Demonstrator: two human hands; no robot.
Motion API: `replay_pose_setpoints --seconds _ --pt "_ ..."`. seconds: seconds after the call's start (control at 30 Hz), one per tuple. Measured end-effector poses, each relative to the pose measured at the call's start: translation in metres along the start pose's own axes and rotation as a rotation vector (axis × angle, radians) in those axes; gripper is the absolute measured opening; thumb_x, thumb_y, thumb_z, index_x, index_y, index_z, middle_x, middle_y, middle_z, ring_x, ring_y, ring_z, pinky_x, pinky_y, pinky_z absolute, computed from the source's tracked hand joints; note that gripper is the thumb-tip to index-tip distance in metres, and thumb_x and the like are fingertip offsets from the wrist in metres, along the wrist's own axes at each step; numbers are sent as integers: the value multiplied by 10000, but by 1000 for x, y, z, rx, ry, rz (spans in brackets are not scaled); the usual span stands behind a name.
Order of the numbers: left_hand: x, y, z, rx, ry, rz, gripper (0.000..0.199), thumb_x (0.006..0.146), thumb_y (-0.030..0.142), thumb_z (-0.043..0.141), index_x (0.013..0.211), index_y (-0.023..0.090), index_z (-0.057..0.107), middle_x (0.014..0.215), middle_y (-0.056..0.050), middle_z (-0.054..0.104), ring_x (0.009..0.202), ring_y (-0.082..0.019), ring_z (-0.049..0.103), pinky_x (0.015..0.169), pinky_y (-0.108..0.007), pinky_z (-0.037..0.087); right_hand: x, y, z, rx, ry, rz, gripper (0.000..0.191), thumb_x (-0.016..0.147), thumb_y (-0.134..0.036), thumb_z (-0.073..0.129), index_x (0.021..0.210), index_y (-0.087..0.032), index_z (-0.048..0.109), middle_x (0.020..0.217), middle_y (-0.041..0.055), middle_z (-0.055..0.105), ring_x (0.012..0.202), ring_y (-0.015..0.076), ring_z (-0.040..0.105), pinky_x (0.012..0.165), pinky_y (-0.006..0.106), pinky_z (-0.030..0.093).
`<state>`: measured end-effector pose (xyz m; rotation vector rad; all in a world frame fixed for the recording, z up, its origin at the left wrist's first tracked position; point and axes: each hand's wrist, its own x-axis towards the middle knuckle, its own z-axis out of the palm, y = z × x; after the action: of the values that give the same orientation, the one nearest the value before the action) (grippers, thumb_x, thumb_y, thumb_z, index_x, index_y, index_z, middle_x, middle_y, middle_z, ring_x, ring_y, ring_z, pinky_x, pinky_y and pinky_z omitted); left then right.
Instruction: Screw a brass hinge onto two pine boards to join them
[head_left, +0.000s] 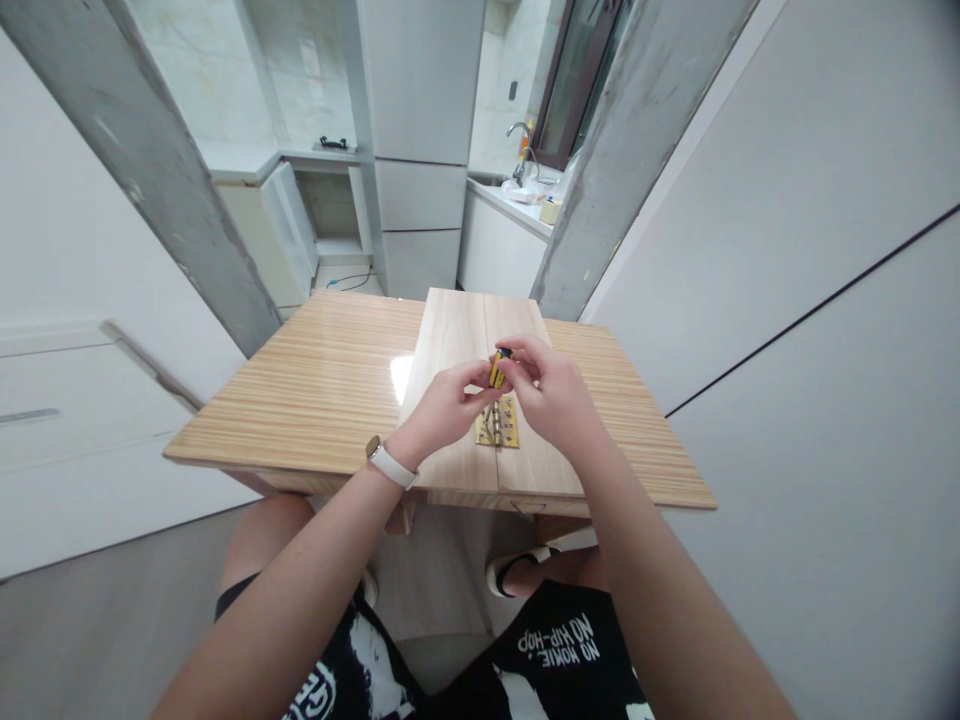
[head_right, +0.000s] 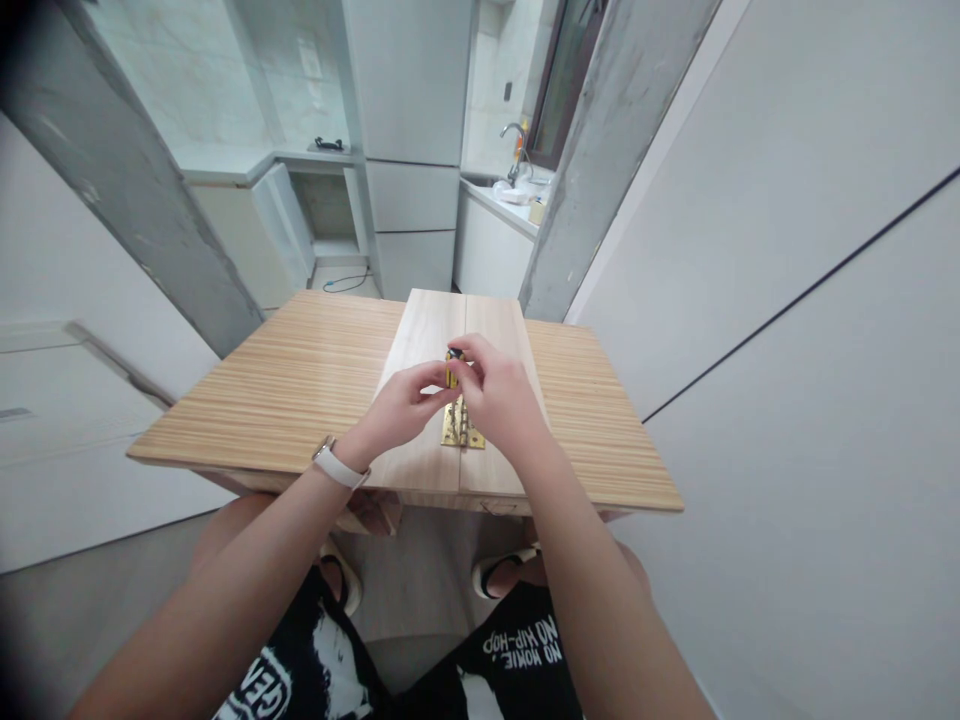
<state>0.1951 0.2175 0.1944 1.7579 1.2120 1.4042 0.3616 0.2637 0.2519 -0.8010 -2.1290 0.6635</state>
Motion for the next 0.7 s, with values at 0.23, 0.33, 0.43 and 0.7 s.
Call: replay_pose_setpoints --seconds 0.23,0.33,0.43,0.7 --pt "-7 4 2 23 113 -21 203 924 188 714 1127 194 713 1049 -58 758 973 -178 721 778 -257 625 -6 -9 11 -198 92 -49 97 1011 -261 583 1091 -226 627 933 55 733 786 210 670 723 329 462" --pt "-8 8 8 63 180 -9 119 904 150 711 1019 181 715 979 -43 757 902 -162 714 756 -249 614 -8 -11 15 -240 104 -70 62 1018 -291 594 1026 -230 589 877 41 694 755 200 627 704 320 432" --pt "-8 8 14 88 230 -30 97 891 114 697 964 175 713 947 -41 755 862 -161 708 714 -241 596 -8 -12 18 -266 117 -83 105 1009 -291 610 947 -238 544 845 26 661 744 190 595 690 314 403" --pt "-3 4 9 78 157 -15 82 917 168 688 980 180 738 980 -52 766 916 -187 703 726 -255 574 -5 -10 11 -177 104 -7 172 964 -382 685 1036 -237 625 869 33 725 711 189 621 687 326 446"
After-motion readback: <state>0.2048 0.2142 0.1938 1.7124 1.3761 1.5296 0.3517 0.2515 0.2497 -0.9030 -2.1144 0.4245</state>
